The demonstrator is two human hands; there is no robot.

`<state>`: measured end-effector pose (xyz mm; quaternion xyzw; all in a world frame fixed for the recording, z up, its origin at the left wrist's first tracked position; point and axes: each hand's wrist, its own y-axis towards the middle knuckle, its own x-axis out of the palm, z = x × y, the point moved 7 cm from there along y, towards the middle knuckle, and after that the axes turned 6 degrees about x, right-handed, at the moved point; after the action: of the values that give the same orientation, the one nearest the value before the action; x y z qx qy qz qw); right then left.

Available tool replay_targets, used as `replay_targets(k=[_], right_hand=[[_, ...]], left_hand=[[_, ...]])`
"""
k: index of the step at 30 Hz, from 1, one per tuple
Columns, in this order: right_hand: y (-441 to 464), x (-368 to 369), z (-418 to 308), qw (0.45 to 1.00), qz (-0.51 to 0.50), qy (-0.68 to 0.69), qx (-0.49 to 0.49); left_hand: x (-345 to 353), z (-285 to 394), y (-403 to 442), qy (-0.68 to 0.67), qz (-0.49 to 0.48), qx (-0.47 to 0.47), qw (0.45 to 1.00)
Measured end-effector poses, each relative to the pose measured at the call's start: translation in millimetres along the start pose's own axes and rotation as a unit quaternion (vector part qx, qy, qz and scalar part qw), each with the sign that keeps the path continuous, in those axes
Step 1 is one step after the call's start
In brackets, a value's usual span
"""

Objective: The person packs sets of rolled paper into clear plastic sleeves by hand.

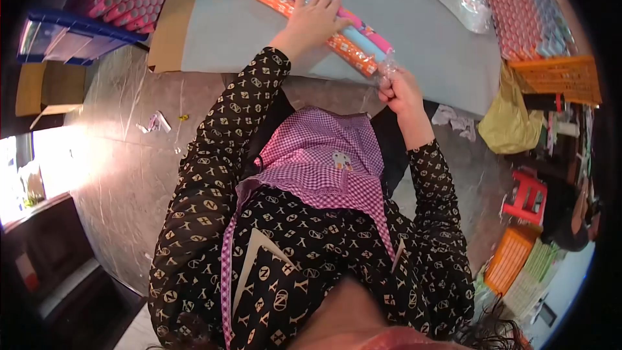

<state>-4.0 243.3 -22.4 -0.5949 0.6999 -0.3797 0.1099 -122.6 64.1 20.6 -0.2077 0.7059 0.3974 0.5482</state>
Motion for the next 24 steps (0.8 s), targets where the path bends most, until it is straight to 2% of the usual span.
replay_targets(k=[4,6,9,18,24], right_hand=[[-5,-3,0,0.999,0.013,-0.047,-0.022],[-5,-1,-2,0.998,0.018,-0.056,-0.029],[-3,1,-5,0.998,0.021,-0.055,-0.036],[8,-1,-5,0.999,0.012,-0.041,-0.005],[4,0,-4,0.999,0.004,-0.047,-0.026]], left_hand=[[-2,1,1,-0.04,0.024,-0.001,0.999],[4,-3,2,-0.02,-0.026,-0.026,0.999],[4,-3,2,-0.025,-0.024,-0.029,0.999],[-6,2,-1,-0.01,-0.024,-0.012,1.0],[-5,0,-1,-0.068,0.032,-0.014,0.997]])
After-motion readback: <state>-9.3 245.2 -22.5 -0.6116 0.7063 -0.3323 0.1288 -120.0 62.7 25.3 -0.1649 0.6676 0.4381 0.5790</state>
